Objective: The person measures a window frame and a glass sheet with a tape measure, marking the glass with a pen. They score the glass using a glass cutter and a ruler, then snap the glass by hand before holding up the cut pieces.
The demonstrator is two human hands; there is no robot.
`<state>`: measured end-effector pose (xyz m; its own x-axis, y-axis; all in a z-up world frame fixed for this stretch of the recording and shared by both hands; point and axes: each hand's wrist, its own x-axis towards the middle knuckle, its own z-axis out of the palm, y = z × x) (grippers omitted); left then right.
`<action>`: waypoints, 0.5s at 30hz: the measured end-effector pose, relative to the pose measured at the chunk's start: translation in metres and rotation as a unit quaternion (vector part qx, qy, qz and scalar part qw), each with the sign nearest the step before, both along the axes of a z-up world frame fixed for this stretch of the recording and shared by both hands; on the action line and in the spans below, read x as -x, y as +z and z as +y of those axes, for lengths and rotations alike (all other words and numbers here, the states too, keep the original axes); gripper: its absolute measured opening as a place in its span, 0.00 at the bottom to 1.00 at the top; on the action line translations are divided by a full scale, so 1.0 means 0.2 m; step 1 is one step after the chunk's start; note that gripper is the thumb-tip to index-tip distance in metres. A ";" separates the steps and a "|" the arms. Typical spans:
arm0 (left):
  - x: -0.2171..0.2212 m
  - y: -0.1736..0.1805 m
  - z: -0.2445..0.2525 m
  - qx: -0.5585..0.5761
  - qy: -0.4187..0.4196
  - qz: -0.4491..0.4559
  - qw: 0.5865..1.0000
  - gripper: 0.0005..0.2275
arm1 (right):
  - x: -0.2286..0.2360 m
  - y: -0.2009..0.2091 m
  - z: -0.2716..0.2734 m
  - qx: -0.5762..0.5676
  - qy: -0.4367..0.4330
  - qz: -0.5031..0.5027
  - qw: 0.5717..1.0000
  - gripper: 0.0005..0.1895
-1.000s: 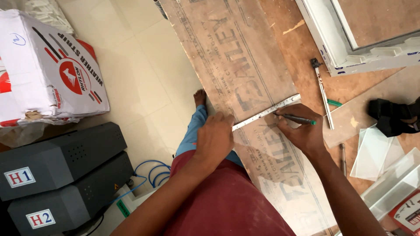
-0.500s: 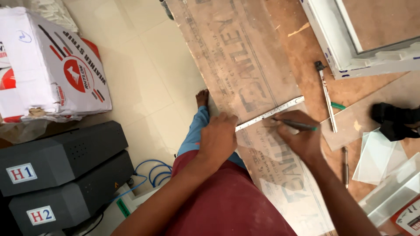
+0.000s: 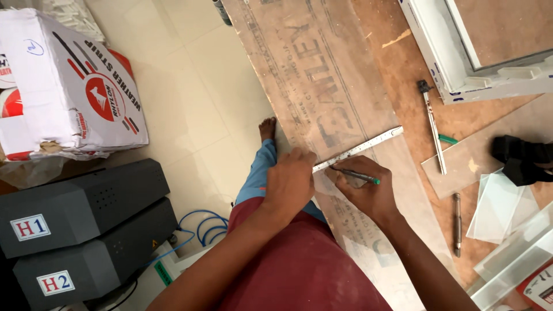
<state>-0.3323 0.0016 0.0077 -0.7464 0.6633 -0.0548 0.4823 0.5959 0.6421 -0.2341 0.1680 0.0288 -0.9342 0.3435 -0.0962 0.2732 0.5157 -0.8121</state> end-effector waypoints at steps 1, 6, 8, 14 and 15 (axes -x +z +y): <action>0.00 0.00 0.00 -0.002 0.002 -0.001 1.000 0.09 | 0.00 0.00 0.00 0.006 -0.001 -0.006 1.000 0.12; 0.00 0.01 0.00 0.003 0.004 0.001 1.000 0.08 | 0.01 0.01 0.00 0.002 0.000 -0.006 1.000 0.11; 0.00 0.01 0.00 0.007 0.003 0.000 1.000 0.08 | 0.02 0.01 -0.01 -0.002 0.003 -0.003 1.000 0.11; 0.00 0.01 0.00 -0.001 0.004 -0.003 1.000 0.09 | 0.02 0.02 -0.01 0.003 0.003 -0.014 1.000 0.10; 0.00 0.00 0.00 -0.004 0.005 -0.004 1.000 0.09 | 0.02 0.01 0.00 -0.005 0.008 -0.007 1.000 0.10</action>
